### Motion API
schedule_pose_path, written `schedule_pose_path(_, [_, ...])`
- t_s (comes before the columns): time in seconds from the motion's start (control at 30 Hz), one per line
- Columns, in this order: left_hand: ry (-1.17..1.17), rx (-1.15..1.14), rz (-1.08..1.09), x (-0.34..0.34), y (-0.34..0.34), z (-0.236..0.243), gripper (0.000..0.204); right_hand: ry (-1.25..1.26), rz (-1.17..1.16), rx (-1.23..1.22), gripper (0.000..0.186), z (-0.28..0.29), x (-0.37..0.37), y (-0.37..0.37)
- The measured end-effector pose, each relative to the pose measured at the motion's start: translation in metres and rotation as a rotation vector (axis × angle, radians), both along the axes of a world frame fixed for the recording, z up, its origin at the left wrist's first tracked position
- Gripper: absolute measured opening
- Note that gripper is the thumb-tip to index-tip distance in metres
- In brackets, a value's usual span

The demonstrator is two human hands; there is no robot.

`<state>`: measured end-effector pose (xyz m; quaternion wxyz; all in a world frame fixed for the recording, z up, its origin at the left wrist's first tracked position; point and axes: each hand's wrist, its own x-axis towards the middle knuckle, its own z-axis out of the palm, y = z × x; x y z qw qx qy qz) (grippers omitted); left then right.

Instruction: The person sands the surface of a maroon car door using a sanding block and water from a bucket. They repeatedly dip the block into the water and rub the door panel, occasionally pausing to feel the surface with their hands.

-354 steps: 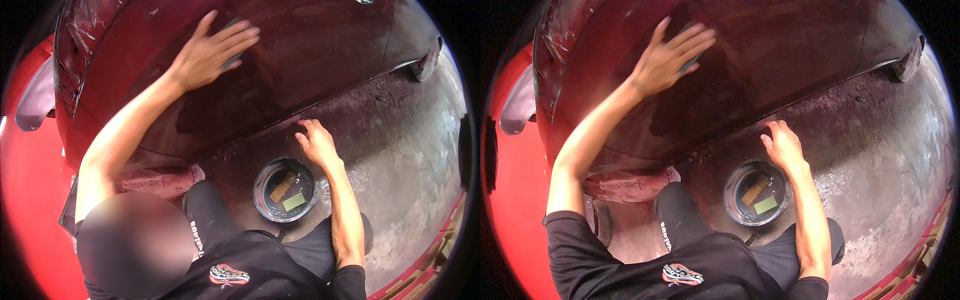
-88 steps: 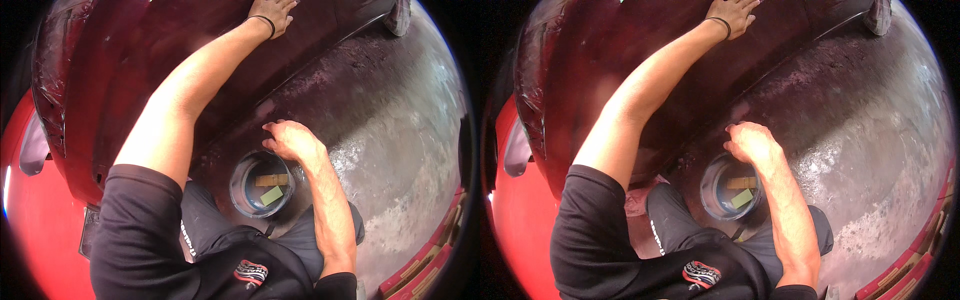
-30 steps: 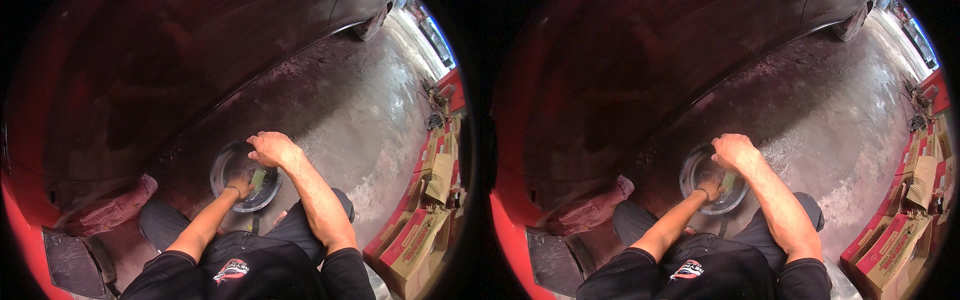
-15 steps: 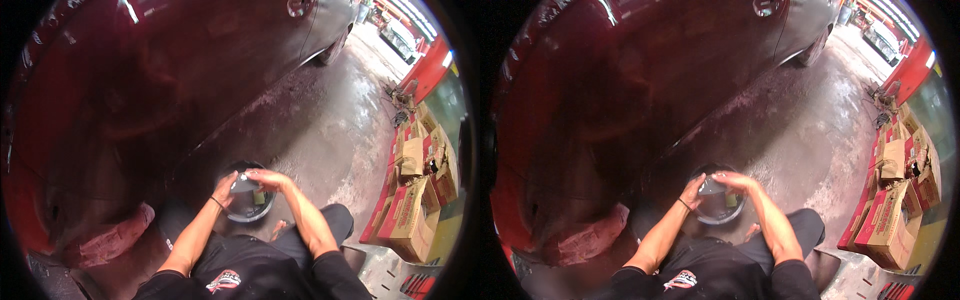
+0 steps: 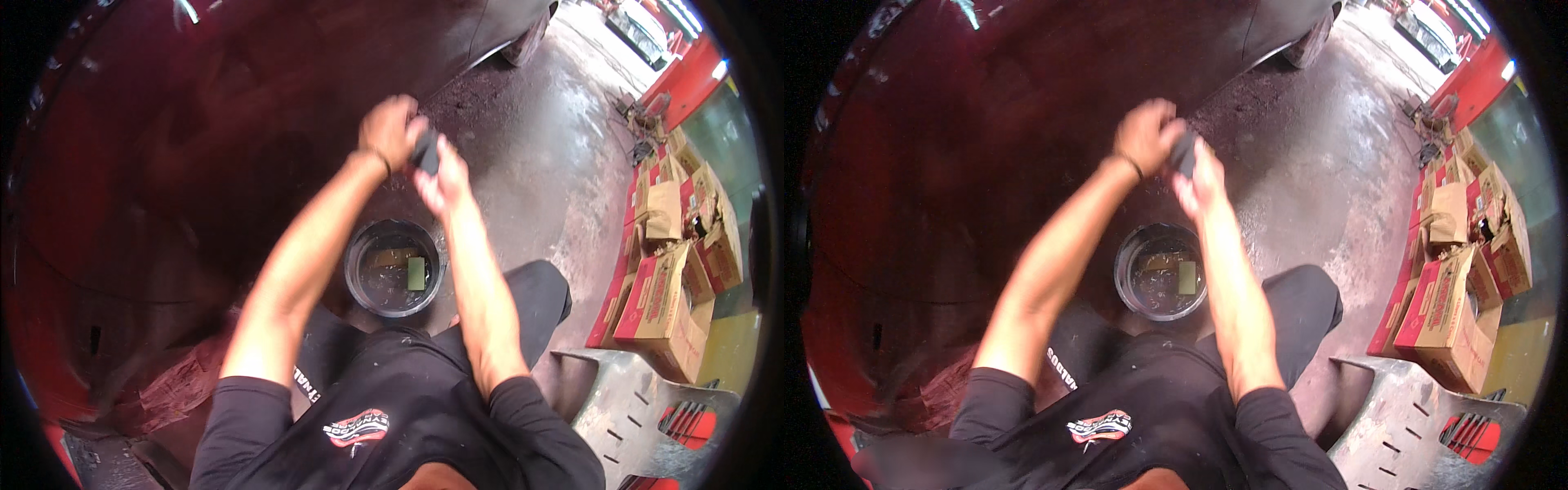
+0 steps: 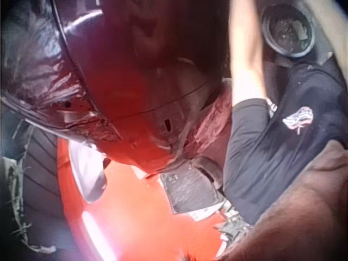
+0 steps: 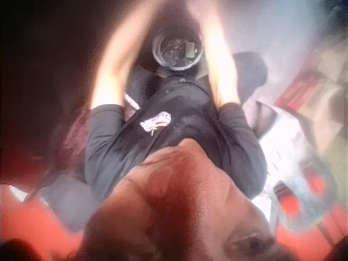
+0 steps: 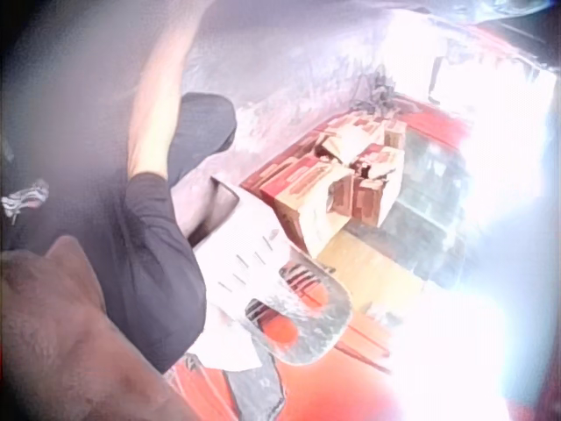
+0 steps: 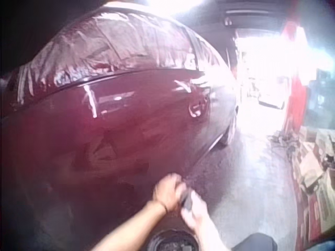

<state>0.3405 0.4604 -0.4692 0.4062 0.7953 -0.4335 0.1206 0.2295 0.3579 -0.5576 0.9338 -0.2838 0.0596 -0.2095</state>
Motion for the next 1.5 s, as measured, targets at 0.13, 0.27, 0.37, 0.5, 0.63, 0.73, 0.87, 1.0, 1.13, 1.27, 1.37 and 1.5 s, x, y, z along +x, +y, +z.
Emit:
schedule_pose_path(0.13, [-0.862,-0.16,-0.147,0.06,-0.01,0.168,0.015,0.296,-0.629,-0.64,0.048,0.119,0.096,-0.027])
schedule_pose_path(0.27, [-1.038,0.496,0.061,0.076,0.006,0.267,0.051,0.16,-0.926,-1.035,0.056,0.182,0.15,0.021])
schedule_pose_path(0.37, [-1.255,0.657,0.094,0.08,0.014,0.293,0.054,0.221,-0.711,-1.206,0.064,0.164,0.163,0.08])
schedule_pose_path(0.5, [-1.408,0.652,0.18,0.089,0.013,0.289,0.052,0.166,-0.795,-1.32,0.07,0.12,0.191,0.065])
schedule_pose_path(0.63, [-1.246,0.785,0.338,0.098,0.011,0.279,0.065,0.177,-0.968,-1.264,0.068,0.134,0.246,-0.069])
schedule_pose_path(0.73, [-1.252,0.764,0.295,0.097,0.01,0.281,0.061,0.351,-0.829,-1.223,0.065,0.17,0.266,-0.165])
schedule_pose_path(0.87, [-1.233,0.778,0.3,0.09,0.007,0.285,0.062,0.304,-0.788,-1.025,0.064,0.184,0.252,-0.165])
schedule_pose_path(1.0, [-1.199,0.807,0.309,0.083,0.002,0.287,0.064,0.2,-0.827,-1.192,0.068,0.137,0.224,-0.077])
schedule_pose_path(1.13, [-1.168,0.844,0.318,0.08,0.0,0.288,0.067,0.237,-0.791,-1.214,0.069,0.14,0.249,-0.139])
schedule_pose_path(1.27, [-1.165,0.873,0.32,0.08,-0.002,0.291,0.068,0.276,-0.832,-1.077,0.069,0.189,0.297,-0.272])
schedule_pose_path(1.37, [-1.161,0.874,0.313,0.079,-0.004,0.292,0.068,0.201,-0.822,-1.058,0.071,0.178,0.293,-0.263])
schedule_pose_path(1.5, [-1.171,0.874,0.321,0.077,-0.004,0.291,0.068,0.263,-0.733,-1.168,0.071,0.123,0.249,-0.154])
